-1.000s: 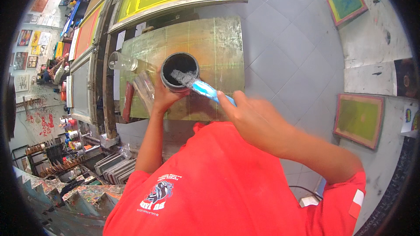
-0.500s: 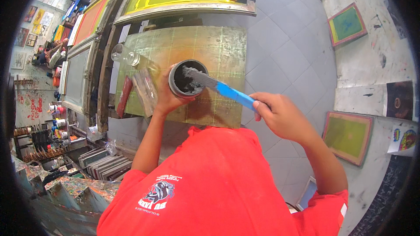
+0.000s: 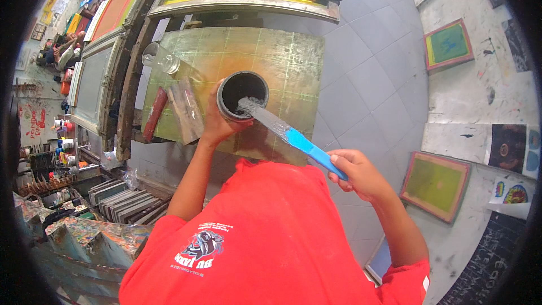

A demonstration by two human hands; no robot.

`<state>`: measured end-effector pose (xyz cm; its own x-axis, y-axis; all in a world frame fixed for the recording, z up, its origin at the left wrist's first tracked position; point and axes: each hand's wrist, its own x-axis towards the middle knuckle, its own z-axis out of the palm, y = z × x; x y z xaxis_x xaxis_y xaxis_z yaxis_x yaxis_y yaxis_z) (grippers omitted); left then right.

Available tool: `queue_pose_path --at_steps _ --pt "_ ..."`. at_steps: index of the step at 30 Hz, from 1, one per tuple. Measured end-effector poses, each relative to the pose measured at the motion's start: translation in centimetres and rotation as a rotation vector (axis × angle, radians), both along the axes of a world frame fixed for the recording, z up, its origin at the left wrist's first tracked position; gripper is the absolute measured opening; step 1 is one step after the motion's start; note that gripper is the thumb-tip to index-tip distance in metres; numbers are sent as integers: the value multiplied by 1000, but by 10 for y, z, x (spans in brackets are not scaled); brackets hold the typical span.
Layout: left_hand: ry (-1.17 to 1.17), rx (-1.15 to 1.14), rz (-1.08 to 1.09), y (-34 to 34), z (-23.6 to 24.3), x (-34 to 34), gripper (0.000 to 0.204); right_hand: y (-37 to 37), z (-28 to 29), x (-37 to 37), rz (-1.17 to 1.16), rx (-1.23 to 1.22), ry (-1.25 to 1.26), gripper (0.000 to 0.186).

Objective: The person stirs a dark substance in a metal can using a blue spatula. They then walk to a shelf to retrieve a pink container and a small black bottle, opening the bottle to pour its contents into the can. After returning to the workbench, they continue stirring the mixture thoroughly.

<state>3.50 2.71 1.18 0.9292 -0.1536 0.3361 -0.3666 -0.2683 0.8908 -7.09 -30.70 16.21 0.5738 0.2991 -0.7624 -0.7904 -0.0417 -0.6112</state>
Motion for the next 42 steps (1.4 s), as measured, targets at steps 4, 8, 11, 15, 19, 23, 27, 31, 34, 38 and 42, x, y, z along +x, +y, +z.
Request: queue_pose_path --at_steps 4,8,11,15,19,23,27,31,34,38,42 --pt "-63 99 26 0 5 1 110 -13 26 -4 15 -116 -35 33" --pt "-103 110 10 1 7 3 109 -21 53 5 180 -410 -251 30" --pt "-181 216 -30 1 14 3 111 -12 74 18 453 -703 -649 30" --pt "-268 294 -93 -8 23 5 101 9 81 39 649 -910 -913 34" --pt "-307 321 -116 -14 27 4 98 12 70 39 763 -793 -723 36" --pt "-327 326 -144 -19 29 5 98 24 53 44 443 -350 -195 38" --pt "-276 295 -154 -16 28 8 98 35 41 77 651 -639 -712 38" --pt "-280 282 -201 -12 27 11 98 59 47 88 1076 -1171 -1056 35" --pt "-308 331 -233 -14 28 12 98 67 40 86 1213 -1142 -842 34" --pt "-340 391 -250 -15 26 11 98 45 3 89 1004 -755 -708 35" --pt "-331 330 -212 -14 20 10 98 45 3 82 591 -320 -209 34"
